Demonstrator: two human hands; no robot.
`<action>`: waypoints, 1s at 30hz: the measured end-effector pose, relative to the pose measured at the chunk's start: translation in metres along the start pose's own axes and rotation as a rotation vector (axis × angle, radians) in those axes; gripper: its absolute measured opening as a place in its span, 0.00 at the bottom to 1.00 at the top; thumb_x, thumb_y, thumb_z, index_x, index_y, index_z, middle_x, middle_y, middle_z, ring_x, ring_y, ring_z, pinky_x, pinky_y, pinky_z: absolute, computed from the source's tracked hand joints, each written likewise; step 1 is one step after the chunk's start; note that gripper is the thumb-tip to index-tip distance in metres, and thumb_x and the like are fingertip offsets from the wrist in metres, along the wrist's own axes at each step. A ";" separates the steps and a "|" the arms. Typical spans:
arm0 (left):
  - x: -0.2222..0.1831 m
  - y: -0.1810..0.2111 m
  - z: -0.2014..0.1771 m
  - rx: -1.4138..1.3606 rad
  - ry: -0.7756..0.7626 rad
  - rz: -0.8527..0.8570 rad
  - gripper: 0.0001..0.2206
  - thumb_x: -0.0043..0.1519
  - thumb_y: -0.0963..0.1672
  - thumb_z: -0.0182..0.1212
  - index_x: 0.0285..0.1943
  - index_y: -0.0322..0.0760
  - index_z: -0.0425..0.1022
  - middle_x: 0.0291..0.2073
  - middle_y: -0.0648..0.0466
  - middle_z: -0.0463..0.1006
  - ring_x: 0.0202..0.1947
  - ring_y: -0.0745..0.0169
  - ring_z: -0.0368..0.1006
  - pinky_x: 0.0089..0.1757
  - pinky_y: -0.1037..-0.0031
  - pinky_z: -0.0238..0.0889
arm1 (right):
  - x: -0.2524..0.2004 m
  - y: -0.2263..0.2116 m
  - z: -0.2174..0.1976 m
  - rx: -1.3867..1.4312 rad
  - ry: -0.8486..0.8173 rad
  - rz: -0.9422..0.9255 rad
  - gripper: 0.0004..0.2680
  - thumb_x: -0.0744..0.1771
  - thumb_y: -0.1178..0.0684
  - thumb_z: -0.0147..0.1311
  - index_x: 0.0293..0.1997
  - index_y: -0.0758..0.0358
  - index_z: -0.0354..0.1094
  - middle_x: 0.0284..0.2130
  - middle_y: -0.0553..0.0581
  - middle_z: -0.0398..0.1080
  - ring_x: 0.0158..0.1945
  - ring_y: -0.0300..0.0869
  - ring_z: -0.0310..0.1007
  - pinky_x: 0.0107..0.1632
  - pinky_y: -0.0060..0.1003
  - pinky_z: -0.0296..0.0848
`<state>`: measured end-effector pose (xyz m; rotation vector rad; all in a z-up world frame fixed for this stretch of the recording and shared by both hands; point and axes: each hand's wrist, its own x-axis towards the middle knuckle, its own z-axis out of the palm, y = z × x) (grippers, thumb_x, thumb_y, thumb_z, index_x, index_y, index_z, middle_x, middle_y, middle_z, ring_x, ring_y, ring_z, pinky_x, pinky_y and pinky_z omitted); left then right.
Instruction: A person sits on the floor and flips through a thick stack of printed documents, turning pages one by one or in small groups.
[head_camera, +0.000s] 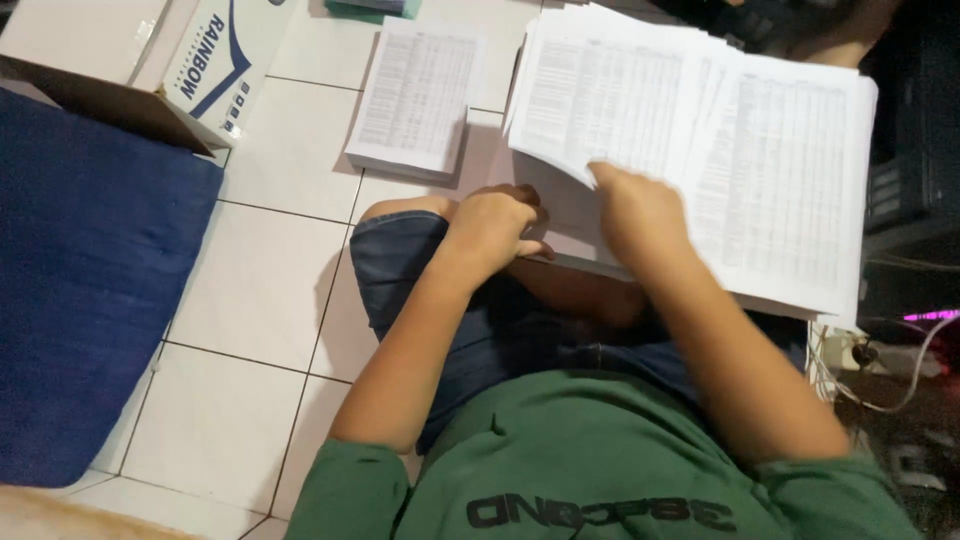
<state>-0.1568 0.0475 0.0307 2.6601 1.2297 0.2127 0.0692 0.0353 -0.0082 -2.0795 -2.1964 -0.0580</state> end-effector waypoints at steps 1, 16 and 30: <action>-0.001 -0.005 0.004 -0.003 0.005 -0.005 0.15 0.51 0.54 0.74 0.37 0.47 0.84 0.28 0.53 0.81 0.36 0.49 0.80 0.42 0.62 0.71 | -0.007 -0.009 -0.004 -0.004 0.000 -0.006 0.13 0.69 0.53 0.47 0.58 0.35 0.66 0.31 0.52 0.76 0.37 0.55 0.82 0.40 0.53 0.78; -0.008 -0.034 0.052 0.025 0.164 0.122 0.07 0.57 0.52 0.70 0.38 0.55 0.84 0.25 0.58 0.80 0.32 0.57 0.79 0.43 0.68 0.67 | -0.043 -0.050 -0.045 0.019 0.046 -0.203 0.09 0.67 0.65 0.49 0.49 0.62 0.71 0.47 0.62 0.79 0.41 0.54 0.82 0.38 0.47 0.81; 0.018 0.041 -0.017 -0.159 0.935 0.289 0.15 0.66 0.46 0.62 0.63 0.45 0.76 0.49 0.57 0.79 0.53 0.54 0.69 0.54 0.63 0.54 | -0.013 0.043 -0.039 0.857 0.231 0.152 0.12 0.69 0.54 0.49 0.52 0.76 0.69 0.41 0.84 0.72 0.51 0.76 0.71 0.50 0.63 0.68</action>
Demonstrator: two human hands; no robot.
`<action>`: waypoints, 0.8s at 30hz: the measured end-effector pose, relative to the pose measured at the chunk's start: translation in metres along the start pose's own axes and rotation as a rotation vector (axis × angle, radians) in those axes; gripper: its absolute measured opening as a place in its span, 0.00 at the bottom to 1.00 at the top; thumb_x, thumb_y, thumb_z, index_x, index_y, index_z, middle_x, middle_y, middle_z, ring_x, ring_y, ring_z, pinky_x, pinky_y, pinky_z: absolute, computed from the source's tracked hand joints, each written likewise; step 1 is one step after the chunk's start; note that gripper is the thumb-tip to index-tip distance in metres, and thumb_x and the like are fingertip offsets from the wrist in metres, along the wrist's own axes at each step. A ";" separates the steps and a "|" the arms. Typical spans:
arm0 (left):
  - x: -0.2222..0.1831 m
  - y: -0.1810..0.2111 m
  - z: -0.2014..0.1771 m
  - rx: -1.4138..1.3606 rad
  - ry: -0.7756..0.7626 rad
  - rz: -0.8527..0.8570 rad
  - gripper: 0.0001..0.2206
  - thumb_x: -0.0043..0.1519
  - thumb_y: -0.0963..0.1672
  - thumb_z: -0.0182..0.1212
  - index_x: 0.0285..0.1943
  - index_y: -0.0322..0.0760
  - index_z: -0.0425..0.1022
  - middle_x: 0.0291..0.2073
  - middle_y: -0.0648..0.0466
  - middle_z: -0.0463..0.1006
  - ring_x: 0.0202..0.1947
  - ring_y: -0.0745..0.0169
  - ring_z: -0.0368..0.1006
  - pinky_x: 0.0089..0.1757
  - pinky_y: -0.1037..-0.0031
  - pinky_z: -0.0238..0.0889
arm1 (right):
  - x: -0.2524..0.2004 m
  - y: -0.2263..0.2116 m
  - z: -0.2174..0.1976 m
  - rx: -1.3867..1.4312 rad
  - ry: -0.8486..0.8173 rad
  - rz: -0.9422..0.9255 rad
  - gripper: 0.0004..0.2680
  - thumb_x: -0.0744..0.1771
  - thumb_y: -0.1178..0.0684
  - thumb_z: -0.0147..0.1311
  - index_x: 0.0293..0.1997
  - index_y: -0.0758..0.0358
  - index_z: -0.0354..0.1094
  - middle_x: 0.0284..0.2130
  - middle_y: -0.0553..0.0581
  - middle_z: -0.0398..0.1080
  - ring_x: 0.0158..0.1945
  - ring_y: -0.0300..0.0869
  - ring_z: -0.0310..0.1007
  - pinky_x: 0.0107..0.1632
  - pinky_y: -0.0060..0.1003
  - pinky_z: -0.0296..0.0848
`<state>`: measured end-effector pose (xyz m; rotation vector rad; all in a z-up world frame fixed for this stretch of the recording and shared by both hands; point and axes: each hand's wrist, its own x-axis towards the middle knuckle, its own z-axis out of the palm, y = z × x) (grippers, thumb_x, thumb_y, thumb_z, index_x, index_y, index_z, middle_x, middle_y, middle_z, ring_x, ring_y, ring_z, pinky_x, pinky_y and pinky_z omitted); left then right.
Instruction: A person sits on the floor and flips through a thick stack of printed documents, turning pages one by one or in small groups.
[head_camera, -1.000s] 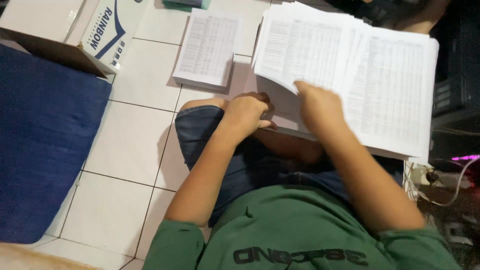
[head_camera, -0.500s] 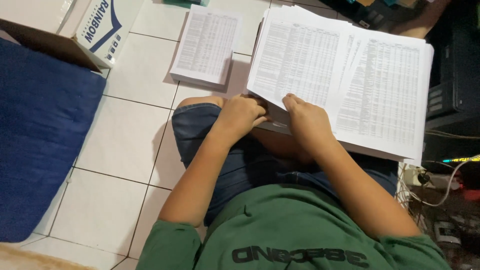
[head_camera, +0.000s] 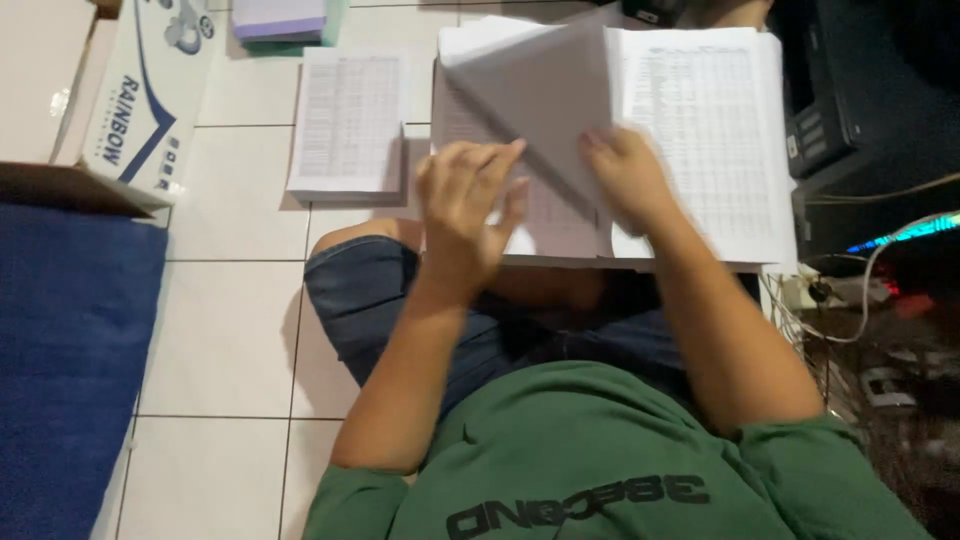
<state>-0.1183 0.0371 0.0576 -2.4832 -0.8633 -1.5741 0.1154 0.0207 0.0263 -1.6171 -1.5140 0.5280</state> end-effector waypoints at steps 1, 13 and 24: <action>0.004 0.017 0.016 -0.007 0.000 -0.001 0.15 0.66 0.46 0.62 0.63 0.45 0.76 0.49 0.57 0.79 0.53 0.54 0.69 0.54 0.63 0.54 | 0.004 0.001 -0.027 -0.005 0.002 0.005 0.12 0.69 0.54 0.49 0.52 0.76 0.69 0.41 0.84 0.72 0.51 0.76 0.71 0.50 0.63 0.68; -0.040 0.076 0.137 -0.196 -0.812 -0.009 0.15 0.57 0.52 0.72 0.33 0.37 0.80 0.33 0.52 0.73 0.34 0.51 0.72 0.34 0.60 0.64 | -0.063 0.002 -0.153 -0.780 0.400 -0.840 0.17 0.78 0.54 0.40 0.56 0.81 0.78 0.46 0.74 0.82 0.44 0.61 0.86 0.41 0.48 0.79; -0.037 0.069 0.126 -0.224 -0.790 0.062 0.14 0.54 0.50 0.75 0.38 0.37 0.80 0.31 0.49 0.76 0.31 0.45 0.74 0.33 0.56 0.67 | -0.106 0.095 -0.115 -0.727 -0.215 -0.357 0.27 0.58 0.68 0.46 0.67 0.61 0.64 0.67 0.57 0.68 0.66 0.46 0.71 0.52 0.45 0.76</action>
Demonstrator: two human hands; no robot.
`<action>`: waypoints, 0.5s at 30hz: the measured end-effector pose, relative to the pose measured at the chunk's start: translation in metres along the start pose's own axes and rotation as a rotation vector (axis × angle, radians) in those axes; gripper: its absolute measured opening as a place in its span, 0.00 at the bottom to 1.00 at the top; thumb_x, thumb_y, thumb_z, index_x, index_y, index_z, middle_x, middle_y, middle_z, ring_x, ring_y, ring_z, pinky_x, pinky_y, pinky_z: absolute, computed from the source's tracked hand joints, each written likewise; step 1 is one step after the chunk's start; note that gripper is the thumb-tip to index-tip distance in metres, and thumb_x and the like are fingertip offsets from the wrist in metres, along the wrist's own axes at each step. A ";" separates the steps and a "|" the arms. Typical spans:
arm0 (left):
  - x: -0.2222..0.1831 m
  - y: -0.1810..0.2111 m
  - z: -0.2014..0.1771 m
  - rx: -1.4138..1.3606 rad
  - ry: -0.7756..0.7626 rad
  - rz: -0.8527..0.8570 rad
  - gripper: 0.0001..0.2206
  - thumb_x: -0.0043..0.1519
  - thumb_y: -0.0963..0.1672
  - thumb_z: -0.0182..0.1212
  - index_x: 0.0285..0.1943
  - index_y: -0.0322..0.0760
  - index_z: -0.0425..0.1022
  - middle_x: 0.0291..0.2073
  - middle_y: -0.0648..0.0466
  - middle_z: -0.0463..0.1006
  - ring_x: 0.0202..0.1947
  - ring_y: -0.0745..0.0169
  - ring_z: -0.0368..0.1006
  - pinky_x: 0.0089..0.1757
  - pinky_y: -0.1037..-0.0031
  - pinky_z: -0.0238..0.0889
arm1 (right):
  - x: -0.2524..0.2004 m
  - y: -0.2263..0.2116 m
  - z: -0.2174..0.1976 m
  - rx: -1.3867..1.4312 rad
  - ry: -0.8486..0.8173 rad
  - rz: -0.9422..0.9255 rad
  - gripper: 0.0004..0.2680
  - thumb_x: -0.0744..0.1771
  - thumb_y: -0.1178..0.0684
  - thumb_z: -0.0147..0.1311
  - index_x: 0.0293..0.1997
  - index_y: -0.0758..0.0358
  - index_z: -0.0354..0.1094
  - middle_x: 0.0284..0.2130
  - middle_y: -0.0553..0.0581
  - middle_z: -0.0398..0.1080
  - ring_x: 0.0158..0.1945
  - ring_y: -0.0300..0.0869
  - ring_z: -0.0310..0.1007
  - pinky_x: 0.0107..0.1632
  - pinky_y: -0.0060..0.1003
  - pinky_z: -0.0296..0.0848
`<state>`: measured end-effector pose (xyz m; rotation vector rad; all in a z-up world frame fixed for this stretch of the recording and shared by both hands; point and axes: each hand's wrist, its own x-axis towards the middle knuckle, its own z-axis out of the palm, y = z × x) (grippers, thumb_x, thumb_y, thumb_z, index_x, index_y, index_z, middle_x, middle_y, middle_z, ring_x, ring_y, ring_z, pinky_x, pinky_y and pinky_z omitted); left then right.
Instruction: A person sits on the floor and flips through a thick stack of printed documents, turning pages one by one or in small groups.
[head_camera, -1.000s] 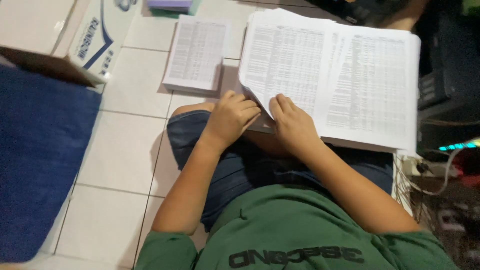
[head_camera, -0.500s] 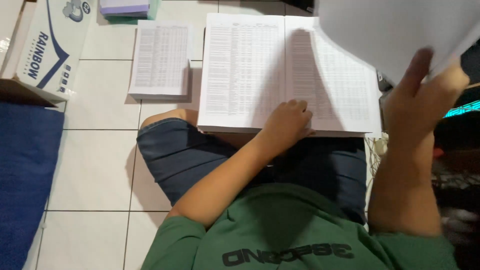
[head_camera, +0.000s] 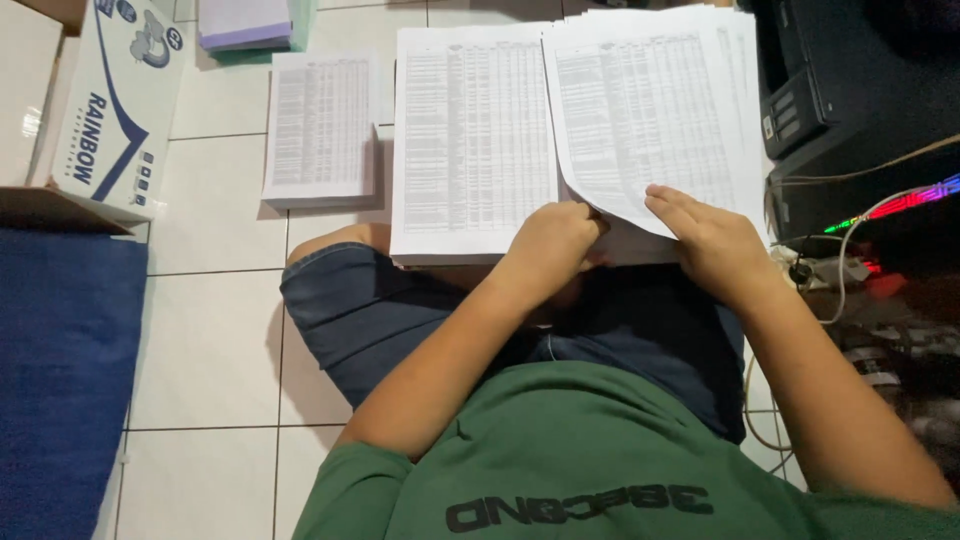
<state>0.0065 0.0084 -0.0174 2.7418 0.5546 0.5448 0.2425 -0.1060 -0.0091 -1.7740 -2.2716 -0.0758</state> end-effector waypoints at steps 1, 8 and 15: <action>0.000 -0.002 0.002 0.005 0.006 0.001 0.14 0.54 0.50 0.75 0.38 0.37 0.80 0.31 0.49 0.76 0.31 0.45 0.74 0.33 0.56 0.67 | 0.000 0.003 0.000 -0.004 0.005 -0.005 0.27 0.58 0.68 0.46 0.67 0.61 0.64 0.67 0.57 0.68 0.66 0.46 0.71 0.52 0.45 0.76; -0.001 -0.003 0.009 0.084 0.201 0.070 0.09 0.57 0.40 0.65 0.23 0.42 0.73 0.21 0.57 0.70 0.25 0.57 0.69 0.30 0.66 0.62 | 0.001 -0.006 -0.013 0.006 -0.079 0.029 0.28 0.59 0.66 0.48 0.68 0.55 0.63 0.67 0.54 0.67 0.65 0.46 0.70 0.56 0.45 0.75; -0.001 0.004 0.009 0.138 0.667 0.158 0.05 0.67 0.44 0.56 0.38 0.50 0.76 0.36 0.63 0.77 0.40 0.64 0.69 0.42 0.71 0.63 | -0.006 0.013 0.009 -0.132 -0.038 -0.021 0.32 0.56 0.56 0.63 0.70 0.49 0.62 0.67 0.51 0.68 0.62 0.48 0.74 0.58 0.46 0.76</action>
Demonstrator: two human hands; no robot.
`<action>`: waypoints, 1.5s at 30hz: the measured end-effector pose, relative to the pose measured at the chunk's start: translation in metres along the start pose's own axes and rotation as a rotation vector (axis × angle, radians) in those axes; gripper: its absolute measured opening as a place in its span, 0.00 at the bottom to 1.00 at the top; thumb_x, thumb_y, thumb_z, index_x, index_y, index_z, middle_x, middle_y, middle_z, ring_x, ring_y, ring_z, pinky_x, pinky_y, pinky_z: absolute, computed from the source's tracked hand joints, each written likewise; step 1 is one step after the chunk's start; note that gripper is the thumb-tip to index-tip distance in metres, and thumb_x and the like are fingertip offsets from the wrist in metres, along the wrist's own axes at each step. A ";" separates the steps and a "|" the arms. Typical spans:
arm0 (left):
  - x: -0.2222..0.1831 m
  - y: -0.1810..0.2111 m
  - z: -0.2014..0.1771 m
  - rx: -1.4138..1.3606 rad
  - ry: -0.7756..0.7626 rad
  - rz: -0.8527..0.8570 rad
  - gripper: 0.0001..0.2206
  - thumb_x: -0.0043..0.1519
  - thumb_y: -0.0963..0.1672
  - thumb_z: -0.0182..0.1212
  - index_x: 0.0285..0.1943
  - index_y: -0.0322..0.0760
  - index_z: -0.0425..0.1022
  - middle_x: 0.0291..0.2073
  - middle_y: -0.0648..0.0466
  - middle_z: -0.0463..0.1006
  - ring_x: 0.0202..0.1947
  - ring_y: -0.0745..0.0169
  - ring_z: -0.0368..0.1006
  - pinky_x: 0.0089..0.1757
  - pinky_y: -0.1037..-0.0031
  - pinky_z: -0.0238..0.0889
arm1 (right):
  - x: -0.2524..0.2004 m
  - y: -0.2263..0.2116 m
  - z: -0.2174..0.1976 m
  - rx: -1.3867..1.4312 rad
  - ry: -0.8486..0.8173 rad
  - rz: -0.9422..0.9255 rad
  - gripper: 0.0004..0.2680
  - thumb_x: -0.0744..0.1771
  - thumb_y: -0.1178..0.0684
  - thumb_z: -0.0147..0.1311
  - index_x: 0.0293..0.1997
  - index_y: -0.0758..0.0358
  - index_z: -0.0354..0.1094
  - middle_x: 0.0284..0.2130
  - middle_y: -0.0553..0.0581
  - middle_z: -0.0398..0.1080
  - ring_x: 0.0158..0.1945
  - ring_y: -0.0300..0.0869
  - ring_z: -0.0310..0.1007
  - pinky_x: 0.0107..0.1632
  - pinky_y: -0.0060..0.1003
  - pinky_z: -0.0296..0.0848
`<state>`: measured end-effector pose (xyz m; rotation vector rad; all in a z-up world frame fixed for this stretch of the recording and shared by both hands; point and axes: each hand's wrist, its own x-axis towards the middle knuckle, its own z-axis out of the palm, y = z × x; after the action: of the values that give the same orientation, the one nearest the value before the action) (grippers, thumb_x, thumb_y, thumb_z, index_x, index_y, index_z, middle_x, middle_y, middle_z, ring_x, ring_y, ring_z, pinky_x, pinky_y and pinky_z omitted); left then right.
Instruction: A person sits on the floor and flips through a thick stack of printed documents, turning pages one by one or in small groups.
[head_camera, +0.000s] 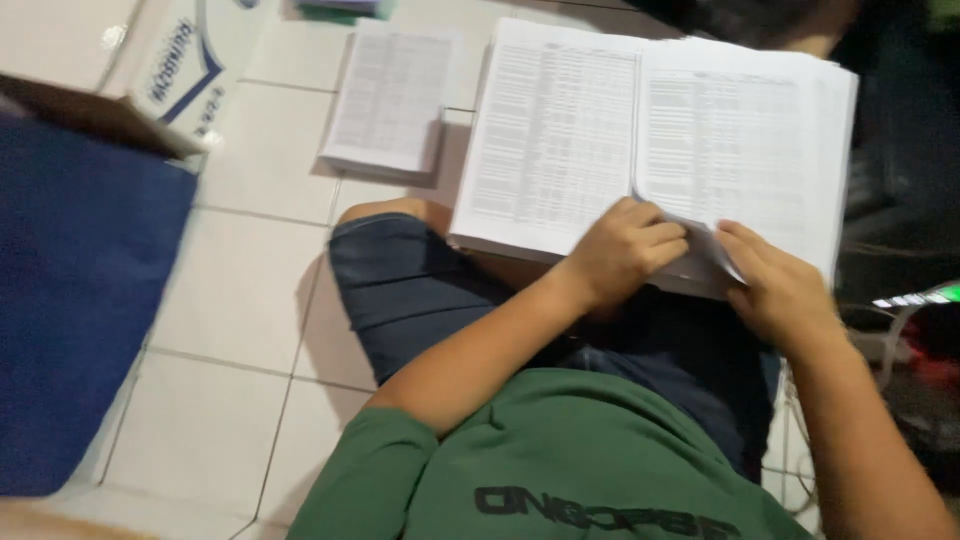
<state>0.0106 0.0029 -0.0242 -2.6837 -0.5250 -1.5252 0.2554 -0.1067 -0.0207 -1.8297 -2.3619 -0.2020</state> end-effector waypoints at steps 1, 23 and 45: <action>-0.004 -0.007 -0.007 0.024 -0.006 -0.011 0.05 0.67 0.44 0.56 0.38 0.50 0.76 0.36 0.63 0.77 0.40 0.64 0.69 0.42 0.71 0.63 | 0.004 0.004 -0.001 0.015 0.003 -0.023 0.32 0.56 0.56 0.63 0.70 0.49 0.62 0.67 0.51 0.68 0.62 0.48 0.74 0.58 0.46 0.76; -0.083 -0.084 -0.160 0.346 -0.649 -0.356 0.03 0.55 0.45 0.69 0.34 0.54 0.81 0.22 0.62 0.78 0.27 0.60 0.77 0.36 0.70 0.68 | 0.163 -0.187 -0.046 0.067 -0.062 0.016 0.07 0.67 0.63 0.49 0.46 0.58 0.69 0.31 0.56 0.79 0.33 0.49 0.83 0.35 0.43 0.80; -0.068 -0.073 -0.179 0.224 -0.512 -0.361 0.17 0.47 0.52 0.76 0.42 0.48 0.81 0.23 0.53 0.77 0.28 0.50 0.78 0.41 0.65 0.72 | 0.149 -0.201 -0.033 0.103 -0.051 -0.056 0.11 0.65 0.65 0.52 0.51 0.67 0.71 0.50 0.65 0.77 0.44 0.53 0.82 0.40 0.43 0.82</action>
<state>-0.1915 0.0213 0.0017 -2.8889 -1.1688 -0.7290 0.0254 -0.0213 0.0377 -1.7435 -2.4106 -0.0392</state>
